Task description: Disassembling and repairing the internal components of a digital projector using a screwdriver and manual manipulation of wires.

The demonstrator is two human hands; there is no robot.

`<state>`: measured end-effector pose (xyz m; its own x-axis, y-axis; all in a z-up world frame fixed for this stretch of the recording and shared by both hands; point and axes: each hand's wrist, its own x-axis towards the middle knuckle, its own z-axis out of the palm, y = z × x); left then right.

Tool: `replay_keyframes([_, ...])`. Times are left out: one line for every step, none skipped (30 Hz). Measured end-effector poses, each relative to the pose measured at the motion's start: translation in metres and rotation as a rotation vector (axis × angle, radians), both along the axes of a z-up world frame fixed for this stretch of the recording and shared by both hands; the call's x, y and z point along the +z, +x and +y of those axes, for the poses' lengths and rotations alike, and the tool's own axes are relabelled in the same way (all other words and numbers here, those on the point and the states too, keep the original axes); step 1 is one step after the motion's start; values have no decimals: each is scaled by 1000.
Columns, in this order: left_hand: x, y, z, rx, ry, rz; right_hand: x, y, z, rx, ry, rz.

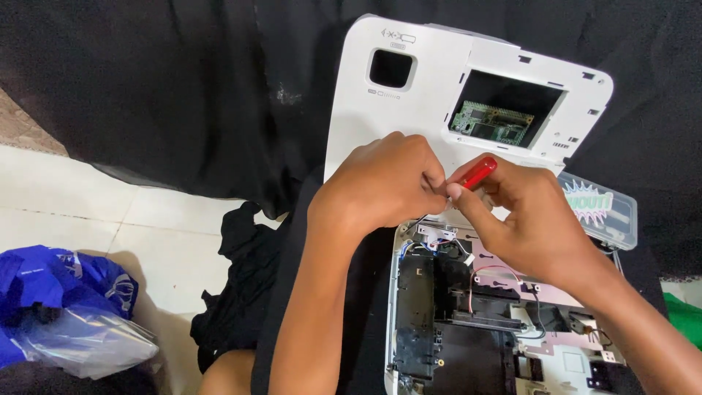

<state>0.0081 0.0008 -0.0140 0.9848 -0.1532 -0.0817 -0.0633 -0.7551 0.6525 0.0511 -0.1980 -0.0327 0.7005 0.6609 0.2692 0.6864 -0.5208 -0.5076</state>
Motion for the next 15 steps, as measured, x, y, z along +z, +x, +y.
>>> replay_keyframes([-1, 2, 0, -5, -10, 11, 2, 1, 2, 1, -11, 18])
replay_keyframes([-3, 4, 1, -10, -19, 22, 5, 3, 3, 2, -21, 35])
replay_keyframes([-8, 9, 0, -12, -17, 20, 11, 5, 7, 1, -19, 33])
replay_keyframes([-13, 14, 0, -10, -60, 61, 17, 7, 11, -28, -40, 125])
replay_keyframes([-18, 19, 0, -7, -105, 104, 23, 10, 15, -55, -63, 220])
replay_keyframes([-22, 20, 0, -8, -104, 105, 26, 11, 15, -55, -63, 220])
replay_keyframes([-24, 22, 0, -16, -121, 92, 29, 13, 15, -33, -136, 144])
replay_keyframes([-28, 24, 1, -25, -137, 80, 32, 14, 16, -12, -210, 67])
replay_keyframes([-20, 22, 0, -24, -139, 81, 41, 8, 16, -11, -212, 68])
replay_keyframes([-14, 20, -1, -21, -117, 133, 50, 2, 16, -5, -323, 58])
replay_keyframes([-8, 16, 0, -12, -97, 191, 58, -5, 16, 6, -435, 52])
replay_keyframes([-11, 16, 1, -6, -100, 197, 58, -3, 15, 14, -437, 58])
replay_keyframes([-12, 16, 3, -34, -122, 180, 59, -1, 14, 49, -512, 1])
replay_keyframes([-13, 17, 3, -63, -144, 163, 61, 1, 12, 84, -587, -56])
replay_keyframes([-11, 16, 3, -64, -146, 164, 63, 2, 14, 83, -589, -55])
